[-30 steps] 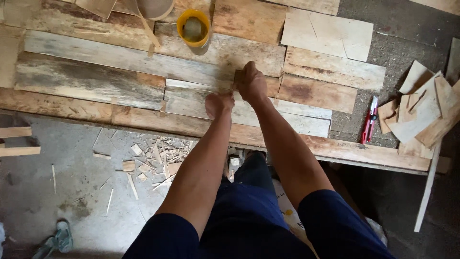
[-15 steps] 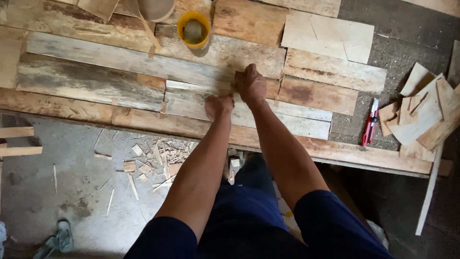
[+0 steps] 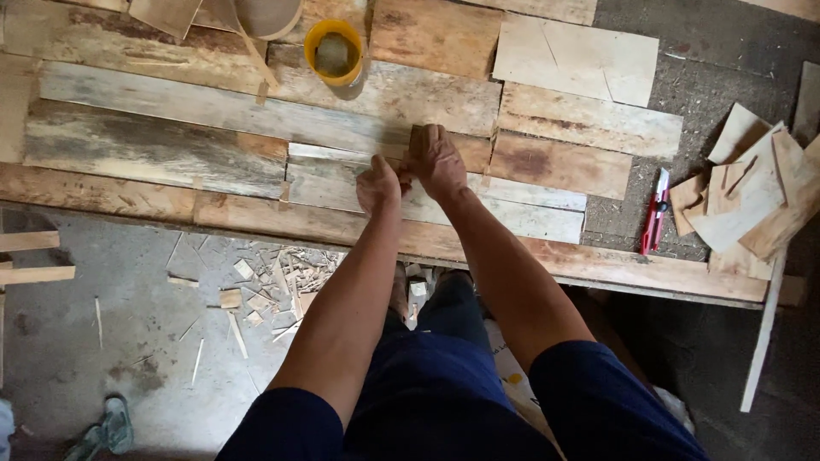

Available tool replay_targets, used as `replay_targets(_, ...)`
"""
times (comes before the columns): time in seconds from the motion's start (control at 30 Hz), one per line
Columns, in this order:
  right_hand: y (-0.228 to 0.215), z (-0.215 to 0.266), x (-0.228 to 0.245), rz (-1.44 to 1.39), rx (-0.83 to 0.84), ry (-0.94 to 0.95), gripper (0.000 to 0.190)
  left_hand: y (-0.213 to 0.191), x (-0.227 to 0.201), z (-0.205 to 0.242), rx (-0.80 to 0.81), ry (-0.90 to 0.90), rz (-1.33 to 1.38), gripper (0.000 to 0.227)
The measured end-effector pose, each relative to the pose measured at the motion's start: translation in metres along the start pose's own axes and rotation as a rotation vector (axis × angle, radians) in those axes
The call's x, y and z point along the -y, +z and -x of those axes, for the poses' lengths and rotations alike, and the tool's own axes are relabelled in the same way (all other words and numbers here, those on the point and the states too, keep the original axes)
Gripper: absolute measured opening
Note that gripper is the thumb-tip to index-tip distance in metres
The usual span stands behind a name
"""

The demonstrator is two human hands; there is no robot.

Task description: The user is joining wood veneers together on a workbench using adhesive tape and a utility knife.

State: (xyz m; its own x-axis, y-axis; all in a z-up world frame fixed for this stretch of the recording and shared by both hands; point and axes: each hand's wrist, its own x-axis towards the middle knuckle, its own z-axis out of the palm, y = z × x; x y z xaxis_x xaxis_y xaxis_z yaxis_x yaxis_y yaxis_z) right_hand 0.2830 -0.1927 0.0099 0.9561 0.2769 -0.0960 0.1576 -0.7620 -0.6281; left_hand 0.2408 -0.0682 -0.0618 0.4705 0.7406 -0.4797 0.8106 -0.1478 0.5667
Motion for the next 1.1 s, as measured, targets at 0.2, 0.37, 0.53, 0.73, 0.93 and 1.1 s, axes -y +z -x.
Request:
replay_targets(0.2, 0.005, 0.004, -0.011, -0.049, -0.083, -0.079, 0.049, -0.044, -0.041, 0.034, 0.28, -0.209, 0.321, 0.066)
replay_targets(0.37, -0.017, 0.011, -0.039, -0.371, -0.123, -0.136, 0.028, -0.017, -0.017, 0.01, 0.268, 0.091, -0.074, 0.053)
replay_targets(0.53, -0.071, 0.052, -0.102, -0.542, -0.258, 0.181, 0.016, 0.014, 0.02, -0.03, 0.344, 0.372, -0.305, 0.049)
replay_targets(0.73, -0.16, 0.162, -0.215, 0.128, -0.665, 0.393, 0.026, 0.033, 0.034, -0.044, 0.396, 0.443, -0.339, 0.041)
replay_targets(0.93, -0.2, 0.204, -0.274, 0.608, -0.513, 0.552, 0.065, -0.018, -0.013, 0.028, 0.356, 0.137, 0.262, 0.035)
replay_targets(1.1, -0.203, 0.207, -0.286, 0.472, -0.44, 0.69, 0.049, -0.025, -0.013, 0.027, 0.322, 0.174, 0.102, 0.047)
